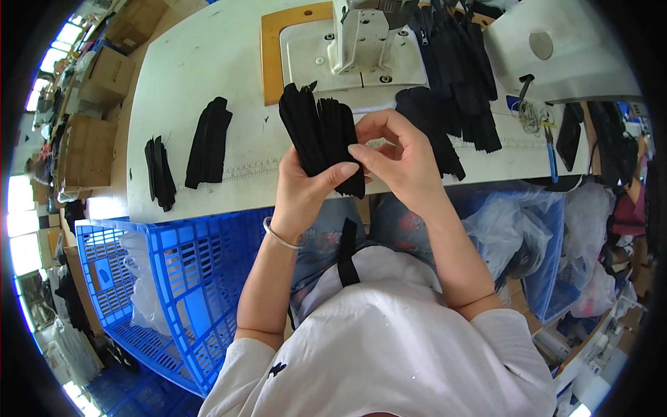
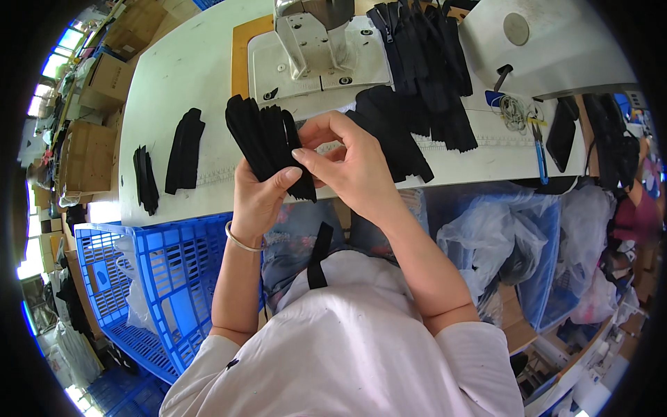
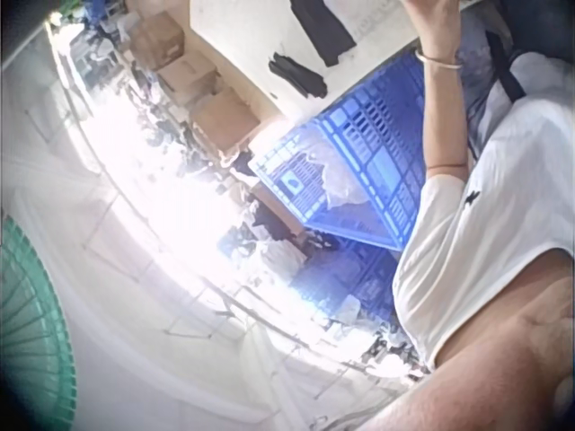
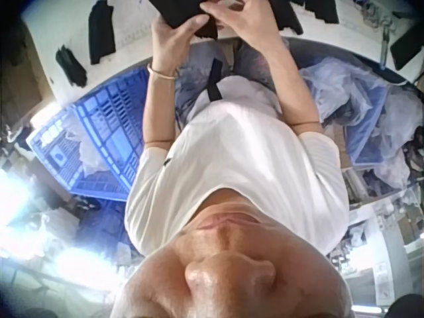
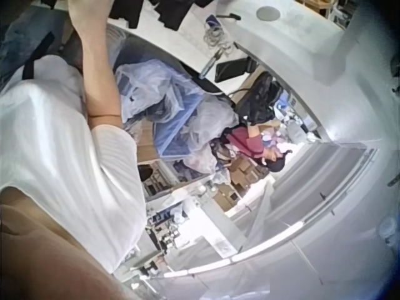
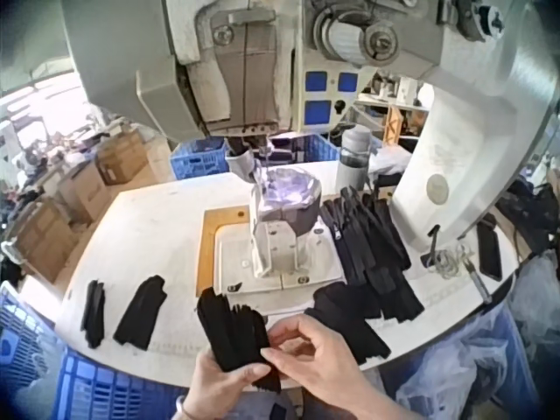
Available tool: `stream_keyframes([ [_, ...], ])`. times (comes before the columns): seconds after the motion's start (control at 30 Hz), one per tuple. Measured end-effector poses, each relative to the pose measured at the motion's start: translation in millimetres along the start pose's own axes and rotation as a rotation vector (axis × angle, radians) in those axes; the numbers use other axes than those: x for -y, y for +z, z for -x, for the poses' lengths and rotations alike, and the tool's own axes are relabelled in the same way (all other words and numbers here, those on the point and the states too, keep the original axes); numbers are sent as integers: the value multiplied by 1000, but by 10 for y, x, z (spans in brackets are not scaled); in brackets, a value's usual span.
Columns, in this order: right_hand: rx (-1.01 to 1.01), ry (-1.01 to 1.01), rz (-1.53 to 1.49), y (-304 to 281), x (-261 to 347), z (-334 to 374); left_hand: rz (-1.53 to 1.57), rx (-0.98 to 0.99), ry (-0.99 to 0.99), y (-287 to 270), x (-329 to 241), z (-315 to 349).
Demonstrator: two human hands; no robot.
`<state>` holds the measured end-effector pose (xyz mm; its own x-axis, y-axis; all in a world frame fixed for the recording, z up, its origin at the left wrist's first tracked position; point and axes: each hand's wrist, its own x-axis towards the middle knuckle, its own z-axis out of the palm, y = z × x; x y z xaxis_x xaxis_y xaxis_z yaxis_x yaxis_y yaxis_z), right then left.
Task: Inspecting and sorting black fabric shoe upper components at a manufacturing workstation.
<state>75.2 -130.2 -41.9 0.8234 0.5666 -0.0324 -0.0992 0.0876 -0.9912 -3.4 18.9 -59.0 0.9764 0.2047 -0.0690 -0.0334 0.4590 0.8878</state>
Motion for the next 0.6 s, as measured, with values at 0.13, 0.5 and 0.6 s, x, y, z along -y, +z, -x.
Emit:
stream_keyframes([
  [0.13,-57,-95,38,25,-16,10,-6,6,4,-23,12,2],
  [0.5,-52,-196,330,54,79,25,-58,-6,66,-82,85,13],
  [0.6,-37,-152,374,50,76,10,-90,-1,110,-83,99,11],
])
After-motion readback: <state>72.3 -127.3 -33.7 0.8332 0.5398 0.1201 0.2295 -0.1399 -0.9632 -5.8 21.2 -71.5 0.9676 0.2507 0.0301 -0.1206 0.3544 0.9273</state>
